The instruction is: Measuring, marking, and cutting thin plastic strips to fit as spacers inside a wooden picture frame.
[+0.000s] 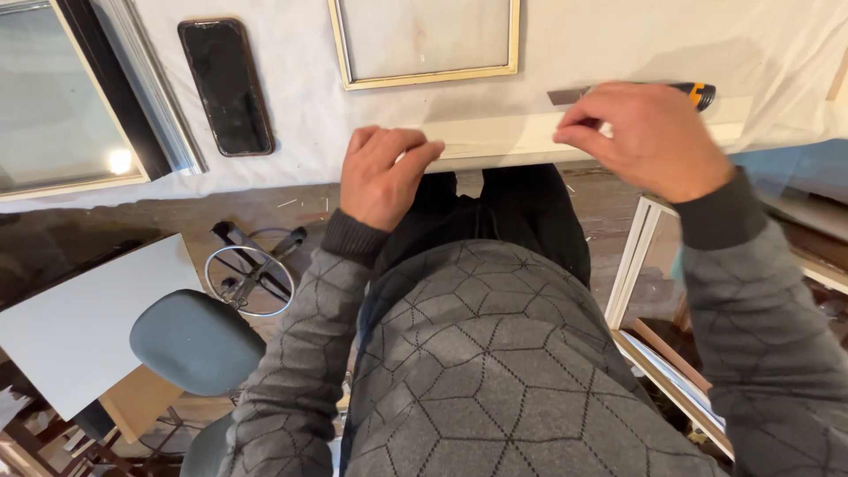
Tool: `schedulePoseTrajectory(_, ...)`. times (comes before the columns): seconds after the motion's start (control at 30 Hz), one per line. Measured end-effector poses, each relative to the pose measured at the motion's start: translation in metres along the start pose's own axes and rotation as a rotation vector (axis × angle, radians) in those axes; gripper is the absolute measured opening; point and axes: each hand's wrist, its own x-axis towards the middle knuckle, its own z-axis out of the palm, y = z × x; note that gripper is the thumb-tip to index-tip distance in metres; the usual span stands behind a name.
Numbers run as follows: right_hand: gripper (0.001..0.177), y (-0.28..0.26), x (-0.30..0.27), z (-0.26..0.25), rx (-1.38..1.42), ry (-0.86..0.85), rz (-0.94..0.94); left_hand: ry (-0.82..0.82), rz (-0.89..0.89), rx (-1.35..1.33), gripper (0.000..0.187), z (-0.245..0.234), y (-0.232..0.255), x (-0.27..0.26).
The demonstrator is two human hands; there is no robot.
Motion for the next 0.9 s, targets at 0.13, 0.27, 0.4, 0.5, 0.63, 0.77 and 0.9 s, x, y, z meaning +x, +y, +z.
schedulePoseTrajectory(0.13,0.019,-0.022,0.015,0.041,0.027,0.027,0.045,-0.174,-0.028,-0.073,0.022,-0.006,-0.005,-0.032)
schedulePoseTrajectory(0.27,0.021,-0.039,0.036,0.08,0.063,0.025,0.033,-0.216,-0.053,-0.123,0.02,-0.005,-0.005,-0.053)
schedulePoseTrajectory(0.4,0.017,-0.044,0.045,0.095,-0.03,0.064,-0.103,-0.255,-0.066,-0.111,0.02,-0.008,-0.006,-0.061)
schedulePoseTrajectory(0.5,0.015,-0.045,0.039,0.079,0.003,-0.019,-0.039,-0.254,-0.072,-0.118,0.02,-0.009,-0.006,-0.059)
schedulePoseTrajectory(0.63,0.021,-0.037,0.002,0.034,0.143,-0.126,0.159,-0.232,-0.089,-0.161,0.02,-0.009,-0.013,-0.055)
schedulePoseTrajectory(0.77,0.022,-0.016,-0.04,0.018,0.104,-0.345,0.335,-0.21,-0.112,-0.193,0.016,0.001,-0.025,-0.045)
schedulePoseTrajectory(0.9,0.033,0.008,-0.061,0.022,-0.12,-0.49,0.388,-0.206,-0.22,-0.216,0.013,0.016,-0.031,-0.036)
